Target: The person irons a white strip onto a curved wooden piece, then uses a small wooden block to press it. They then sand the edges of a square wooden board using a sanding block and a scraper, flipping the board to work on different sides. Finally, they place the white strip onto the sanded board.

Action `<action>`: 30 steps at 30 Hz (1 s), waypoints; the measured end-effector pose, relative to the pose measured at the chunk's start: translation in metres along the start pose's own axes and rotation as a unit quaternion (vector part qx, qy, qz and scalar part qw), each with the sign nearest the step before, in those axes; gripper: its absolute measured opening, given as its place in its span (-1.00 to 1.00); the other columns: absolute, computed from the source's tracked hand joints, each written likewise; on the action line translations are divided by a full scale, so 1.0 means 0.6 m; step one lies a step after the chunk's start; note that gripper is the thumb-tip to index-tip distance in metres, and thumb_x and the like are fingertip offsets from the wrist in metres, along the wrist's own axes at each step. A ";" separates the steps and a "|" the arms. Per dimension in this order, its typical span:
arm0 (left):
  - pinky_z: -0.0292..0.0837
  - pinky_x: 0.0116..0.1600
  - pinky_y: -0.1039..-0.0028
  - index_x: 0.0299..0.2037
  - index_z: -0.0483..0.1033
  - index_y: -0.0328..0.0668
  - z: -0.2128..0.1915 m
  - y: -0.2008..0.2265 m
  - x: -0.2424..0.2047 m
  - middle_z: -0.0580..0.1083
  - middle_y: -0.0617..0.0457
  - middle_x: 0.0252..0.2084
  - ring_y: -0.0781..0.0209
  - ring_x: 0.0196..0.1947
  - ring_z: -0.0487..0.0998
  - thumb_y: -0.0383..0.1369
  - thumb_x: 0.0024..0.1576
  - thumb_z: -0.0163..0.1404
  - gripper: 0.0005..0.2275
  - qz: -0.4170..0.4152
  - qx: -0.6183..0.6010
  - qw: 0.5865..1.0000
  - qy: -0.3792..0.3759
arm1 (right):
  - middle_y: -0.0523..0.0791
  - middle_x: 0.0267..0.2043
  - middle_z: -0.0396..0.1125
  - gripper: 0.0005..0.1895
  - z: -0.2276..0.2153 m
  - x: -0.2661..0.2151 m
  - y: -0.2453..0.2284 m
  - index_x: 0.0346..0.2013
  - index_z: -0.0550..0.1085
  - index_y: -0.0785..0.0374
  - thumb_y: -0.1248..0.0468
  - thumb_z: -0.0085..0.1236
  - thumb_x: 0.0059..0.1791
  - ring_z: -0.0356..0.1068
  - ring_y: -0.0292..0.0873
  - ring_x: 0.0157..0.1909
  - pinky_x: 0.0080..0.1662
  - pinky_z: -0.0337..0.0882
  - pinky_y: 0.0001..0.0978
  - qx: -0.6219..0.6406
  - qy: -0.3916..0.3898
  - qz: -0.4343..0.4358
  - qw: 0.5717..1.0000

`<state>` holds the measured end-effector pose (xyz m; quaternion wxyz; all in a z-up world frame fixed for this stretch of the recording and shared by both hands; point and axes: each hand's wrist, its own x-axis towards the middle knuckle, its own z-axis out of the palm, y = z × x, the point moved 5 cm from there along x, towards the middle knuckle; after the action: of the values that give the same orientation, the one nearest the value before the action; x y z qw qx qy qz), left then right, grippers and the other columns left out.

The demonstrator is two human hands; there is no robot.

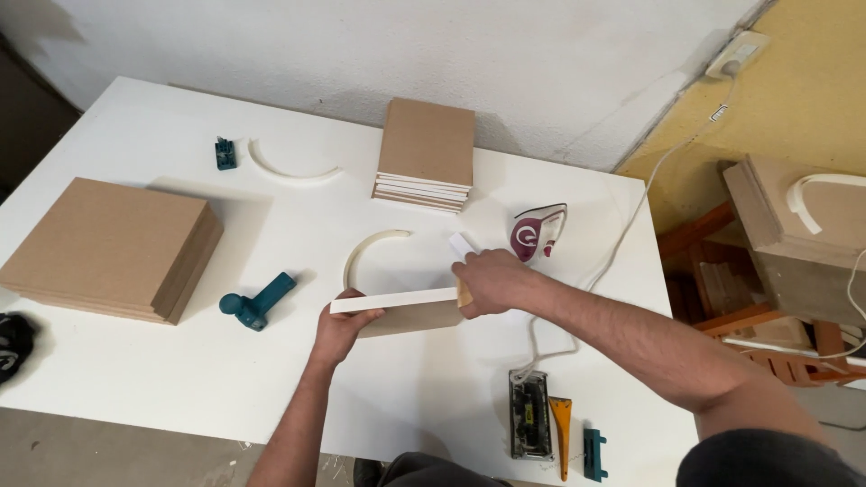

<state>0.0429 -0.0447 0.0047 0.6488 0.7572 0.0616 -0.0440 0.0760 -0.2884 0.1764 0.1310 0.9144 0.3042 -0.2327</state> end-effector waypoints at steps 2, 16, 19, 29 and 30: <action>0.38 0.04 0.22 -0.26 0.64 -0.25 0.001 -0.003 0.002 0.58 -0.12 -0.30 0.08 -0.17 0.51 -0.30 -0.11 0.45 -0.69 0.003 -0.005 1.000 0.004 | 0.11 -0.12 0.43 -0.26 0.026 -0.018 0.046 0.21 0.41 0.32 -0.06 0.19 -0.15 0.50 0.18 -0.07 -0.11 0.50 0.03 -0.006 0.000 0.016 1.000; 0.40 0.00 0.23 -0.28 0.62 -0.26 -0.004 -0.005 0.001 0.57 -0.13 -0.35 0.07 -0.22 0.51 -0.33 -0.12 0.45 -0.69 0.026 -0.022 0.999 0.038 | 0.08 -0.06 0.43 -0.24 0.010 0.012 0.021 0.21 0.41 0.21 -0.16 0.18 -0.16 0.48 0.16 0.01 -0.01 0.48 0.02 0.026 0.018 -0.040 0.999; 0.41 0.02 0.15 -0.27 0.61 -0.33 0.007 0.028 -0.013 0.57 -0.18 -0.33 0.02 -0.21 0.51 -0.40 -0.12 0.44 -0.69 0.038 -0.047 0.998 0.026 | 0.06 -0.09 0.43 -0.27 -0.015 0.052 -0.045 0.20 0.42 0.21 -0.11 0.18 -0.16 0.49 0.12 -0.03 -0.03 0.49 -0.02 0.008 0.024 -0.060 0.998; 0.41 0.21 0.12 0.03 0.59 -0.19 0.018 -0.148 0.047 0.61 -0.13 -0.05 0.00 -0.01 0.58 -0.27 0.00 0.41 -0.58 0.005 -0.065 0.998 -0.011 | 0.13 -0.15 0.42 -0.12 -0.056 0.171 -0.230 0.22 0.39 0.31 -0.26 0.12 -0.16 0.51 0.16 -0.09 -0.08 0.52 0.04 0.017 0.072 -0.162 0.984; 0.38 0.26 0.08 0.07 0.56 -0.22 0.017 -0.127 0.035 0.59 -0.16 -0.01 -0.06 0.04 0.56 -0.29 0.00 0.40 -0.54 0.002 -0.064 0.998 -0.010 | 0.14 -0.14 0.42 -0.17 -0.057 0.172 -0.239 0.23 0.38 0.33 -0.20 0.14 -0.14 0.51 0.17 -0.08 -0.08 0.52 0.06 0.023 0.083 -0.173 0.981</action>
<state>0.0524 -0.0427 -0.0743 0.6965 0.7138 0.0562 -0.0465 0.0725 -0.1122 0.1394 0.0417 0.8670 0.4620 -0.1821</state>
